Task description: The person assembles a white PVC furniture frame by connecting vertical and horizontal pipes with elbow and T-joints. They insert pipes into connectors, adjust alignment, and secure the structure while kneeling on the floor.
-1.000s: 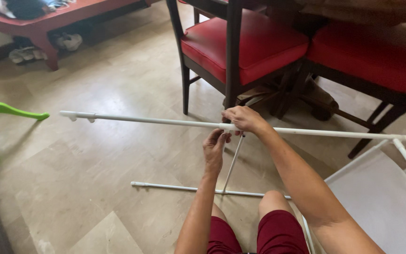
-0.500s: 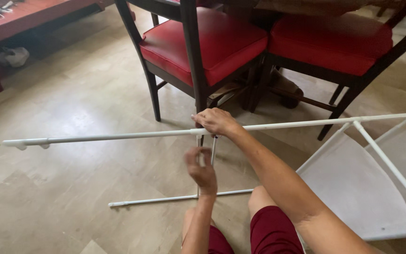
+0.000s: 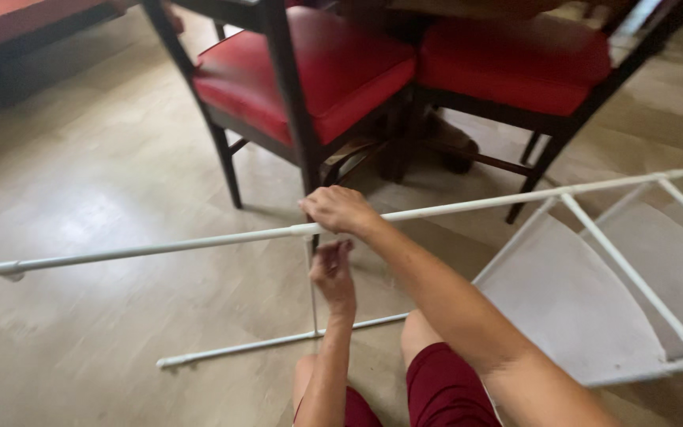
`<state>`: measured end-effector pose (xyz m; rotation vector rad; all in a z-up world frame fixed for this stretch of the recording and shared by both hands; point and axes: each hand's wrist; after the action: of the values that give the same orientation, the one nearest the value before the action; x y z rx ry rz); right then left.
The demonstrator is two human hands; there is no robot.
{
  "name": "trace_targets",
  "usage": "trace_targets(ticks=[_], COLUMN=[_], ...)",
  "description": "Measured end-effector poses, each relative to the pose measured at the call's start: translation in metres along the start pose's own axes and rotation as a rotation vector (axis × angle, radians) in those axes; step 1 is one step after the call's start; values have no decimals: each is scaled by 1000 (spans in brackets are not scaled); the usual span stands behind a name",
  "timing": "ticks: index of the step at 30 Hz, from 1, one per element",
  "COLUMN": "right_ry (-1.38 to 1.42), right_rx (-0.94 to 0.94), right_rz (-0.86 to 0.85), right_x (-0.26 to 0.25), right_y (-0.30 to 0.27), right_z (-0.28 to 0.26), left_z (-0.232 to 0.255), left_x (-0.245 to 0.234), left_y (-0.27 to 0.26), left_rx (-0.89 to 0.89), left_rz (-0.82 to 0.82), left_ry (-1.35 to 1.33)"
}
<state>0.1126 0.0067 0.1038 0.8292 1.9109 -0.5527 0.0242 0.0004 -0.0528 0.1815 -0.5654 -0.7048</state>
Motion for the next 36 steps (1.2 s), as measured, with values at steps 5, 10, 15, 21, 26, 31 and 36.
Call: trace_targets(ticks=[5,10,15,21,26,31,36], right_ry=[-16,2,-21,-87,-109,-89,-103], right_rx=[48,188,127,131,59,46,44], right_rz=[-91,-146,-31,14,97,127,142], right_x=[-2,-9,-15,-15,-10,-9,-11], right_y=[10,3,-8,-10,-6,-11,-19], right_z=[2,-12,-22,-26,-19,-20,-24], left_z=[-7,11,20,18,-4,-21,8], left_x=[-6,-8,-5,-11,-20,-25,-18], left_y=[1,1,12,7,18,28,18], left_rx=[-50,-96,-63,-54,10,-80,-36], left_rz=[2,18,-4,-10,-100,-211,-156], left_ry=[27,26,-25,85,226,-72,7])
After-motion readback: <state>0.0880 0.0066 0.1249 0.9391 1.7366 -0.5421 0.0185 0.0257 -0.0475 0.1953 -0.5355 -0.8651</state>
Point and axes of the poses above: each hand's wrist, its own y-axis towards the middle knuckle, its own x-axis out of the palm, z = x × y, and after that the axes turned 4 degrees about y, right-handed
